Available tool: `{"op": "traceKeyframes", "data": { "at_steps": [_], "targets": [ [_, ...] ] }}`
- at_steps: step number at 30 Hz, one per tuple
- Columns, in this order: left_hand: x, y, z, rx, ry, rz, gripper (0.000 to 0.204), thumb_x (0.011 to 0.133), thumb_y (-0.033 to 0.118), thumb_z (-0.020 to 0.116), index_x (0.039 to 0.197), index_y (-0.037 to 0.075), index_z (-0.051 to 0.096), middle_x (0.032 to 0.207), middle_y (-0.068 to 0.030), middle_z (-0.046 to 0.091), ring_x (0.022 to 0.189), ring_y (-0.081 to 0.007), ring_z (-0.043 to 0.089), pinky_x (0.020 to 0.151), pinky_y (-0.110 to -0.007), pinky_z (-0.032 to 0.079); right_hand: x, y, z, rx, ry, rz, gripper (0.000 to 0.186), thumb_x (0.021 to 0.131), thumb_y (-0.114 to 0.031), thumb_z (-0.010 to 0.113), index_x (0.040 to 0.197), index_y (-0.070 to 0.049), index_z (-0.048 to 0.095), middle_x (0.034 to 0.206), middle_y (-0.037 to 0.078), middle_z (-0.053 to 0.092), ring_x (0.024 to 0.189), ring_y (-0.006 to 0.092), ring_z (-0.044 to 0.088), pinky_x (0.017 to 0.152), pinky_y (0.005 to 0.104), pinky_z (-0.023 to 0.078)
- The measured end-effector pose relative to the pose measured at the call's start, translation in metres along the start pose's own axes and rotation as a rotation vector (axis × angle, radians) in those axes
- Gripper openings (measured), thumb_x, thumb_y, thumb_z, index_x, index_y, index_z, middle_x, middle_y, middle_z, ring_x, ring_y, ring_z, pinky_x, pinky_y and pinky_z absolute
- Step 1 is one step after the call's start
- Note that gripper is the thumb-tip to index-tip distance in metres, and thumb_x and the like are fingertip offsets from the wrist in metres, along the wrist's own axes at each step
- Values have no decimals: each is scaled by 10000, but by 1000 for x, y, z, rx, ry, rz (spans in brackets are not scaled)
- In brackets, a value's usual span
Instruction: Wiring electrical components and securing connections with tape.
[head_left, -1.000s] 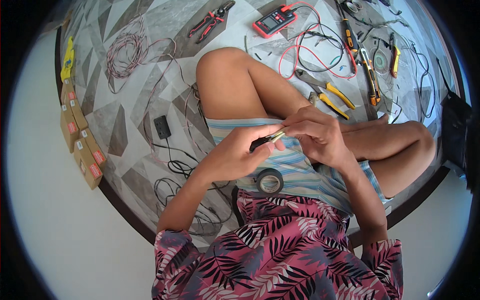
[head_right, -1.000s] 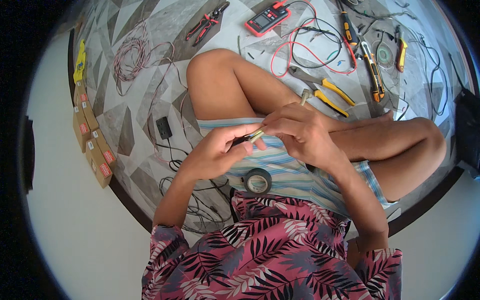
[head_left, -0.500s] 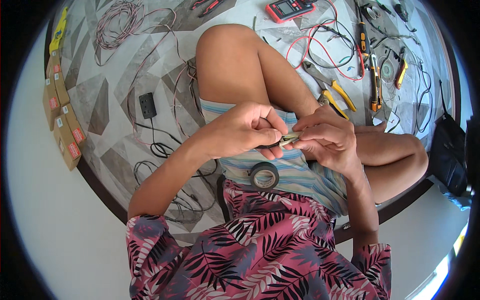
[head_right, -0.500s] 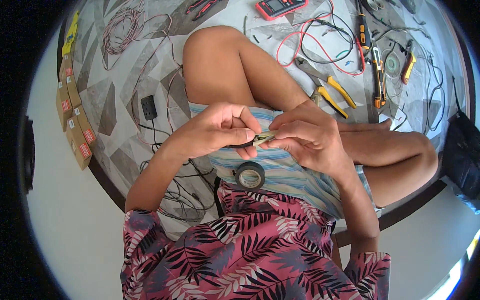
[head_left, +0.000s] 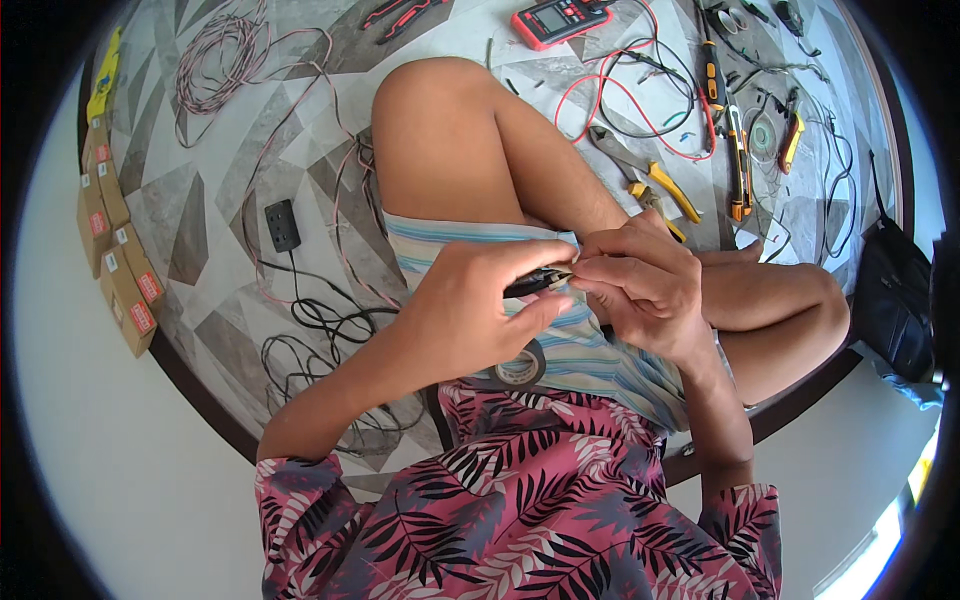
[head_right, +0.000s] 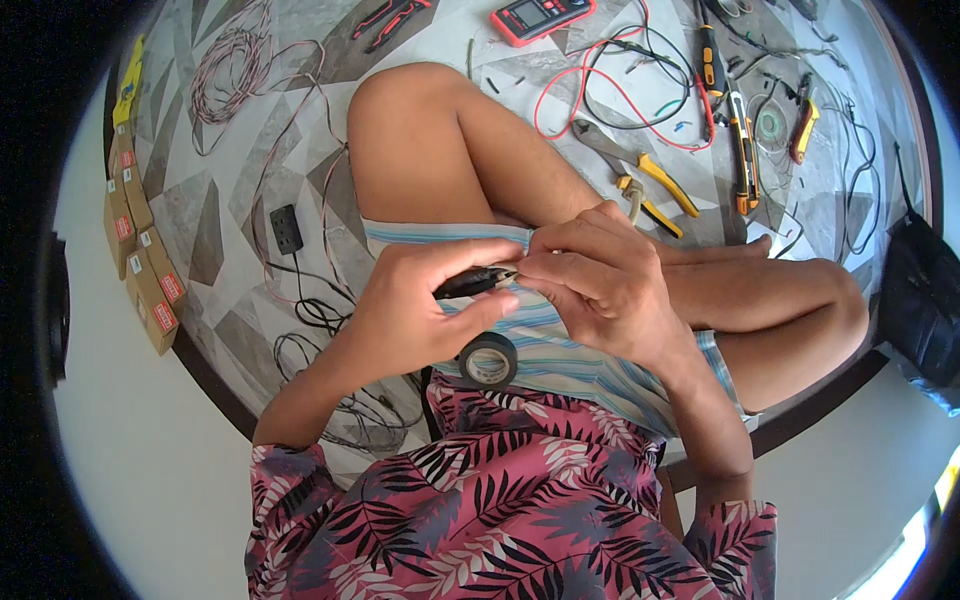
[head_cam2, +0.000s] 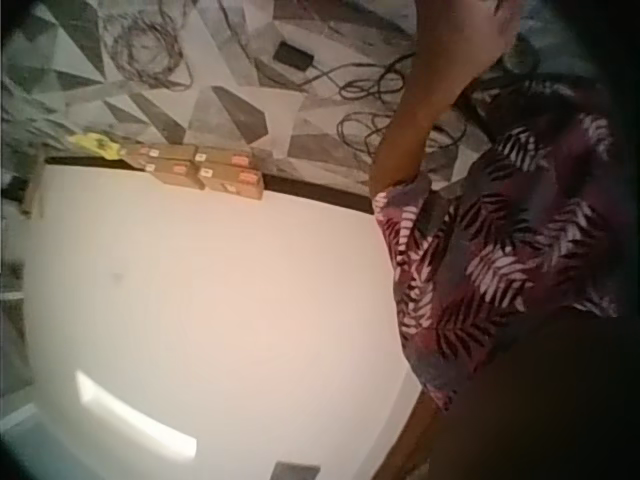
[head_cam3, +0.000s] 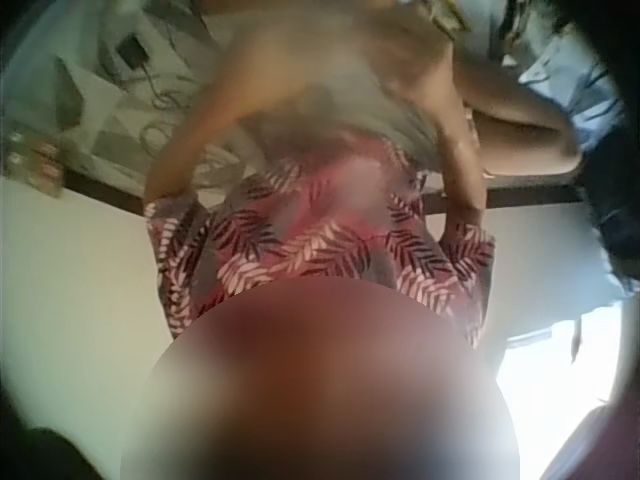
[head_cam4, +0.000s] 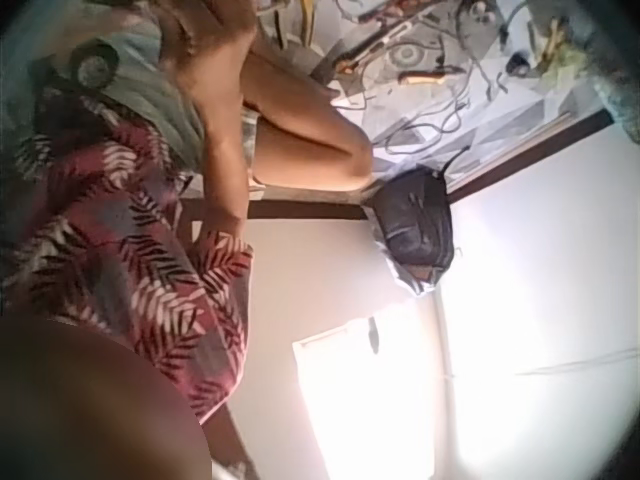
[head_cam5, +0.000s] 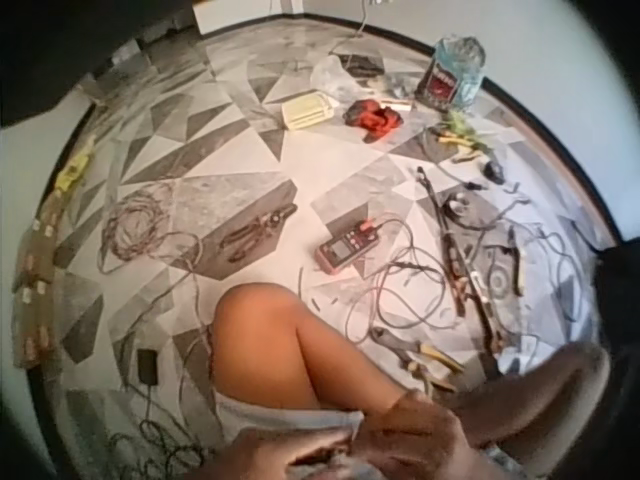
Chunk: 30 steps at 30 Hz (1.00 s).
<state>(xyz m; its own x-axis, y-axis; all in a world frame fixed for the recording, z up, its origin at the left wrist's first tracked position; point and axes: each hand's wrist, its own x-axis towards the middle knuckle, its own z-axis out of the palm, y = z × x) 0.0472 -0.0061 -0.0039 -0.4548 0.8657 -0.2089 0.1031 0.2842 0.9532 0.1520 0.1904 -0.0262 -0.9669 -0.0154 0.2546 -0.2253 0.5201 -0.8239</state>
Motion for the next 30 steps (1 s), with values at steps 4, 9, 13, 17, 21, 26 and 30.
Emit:
{"op": "traceKeyframes", "data": {
  "at_steps": [4,9,13,17,21,26,30],
  "targets": [
    [-1,-10,12,225,133,183,310,792,45,791,1076,-33,696,993,-175,732,838,-297,730,710,-344,586,-1,1,2,-19,11,-9,219,692,-34,811,882,-53,704,883,52,683,746,219,636,693,336,444],
    [0,-10,14,228,186,165,227,811,27,774,1024,-33,723,939,-184,738,805,-266,739,686,-330,581,1,-1,0,-20,8,23,243,691,-6,791,919,-30,708,895,73,696,752,240,637,706,348,452],
    [1,-12,16,210,182,159,221,827,25,760,1035,-37,720,916,-186,737,784,-254,739,663,-322,572,-5,1,-1,-34,-35,41,280,666,51,766,932,-12,708,884,87,687,766,254,633,705,361,460],
    [2,-10,19,280,142,92,274,847,24,731,1109,-41,684,935,-196,722,794,-300,720,690,-359,560,-8,2,6,-83,20,33,300,642,62,756,928,-14,708,861,92,674,773,258,631,704,365,461],
    [5,5,24,496,66,54,645,848,107,720,1395,-69,427,1029,-211,675,900,-326,680,690,-400,548,-8,2,5,-114,6,63,284,634,52,727,908,-15,694,865,89,673,807,268,628,742,376,462],
    [18,0,31,711,10,194,814,852,83,688,1507,-79,232,1015,-207,660,858,-332,653,690,-423,538,-8,7,11,-140,-78,90,213,674,22,696,883,0,667,847,106,664,833,301,632,783,406,473],
    [23,-9,24,656,-95,125,796,872,47,647,1521,-76,203,907,-200,659,792,-343,649,683,-436,534,-13,12,18,21,8,115,192,714,9,693,898,17,639,825,156,660,817,364,645,777,448,496]
  ]
}}
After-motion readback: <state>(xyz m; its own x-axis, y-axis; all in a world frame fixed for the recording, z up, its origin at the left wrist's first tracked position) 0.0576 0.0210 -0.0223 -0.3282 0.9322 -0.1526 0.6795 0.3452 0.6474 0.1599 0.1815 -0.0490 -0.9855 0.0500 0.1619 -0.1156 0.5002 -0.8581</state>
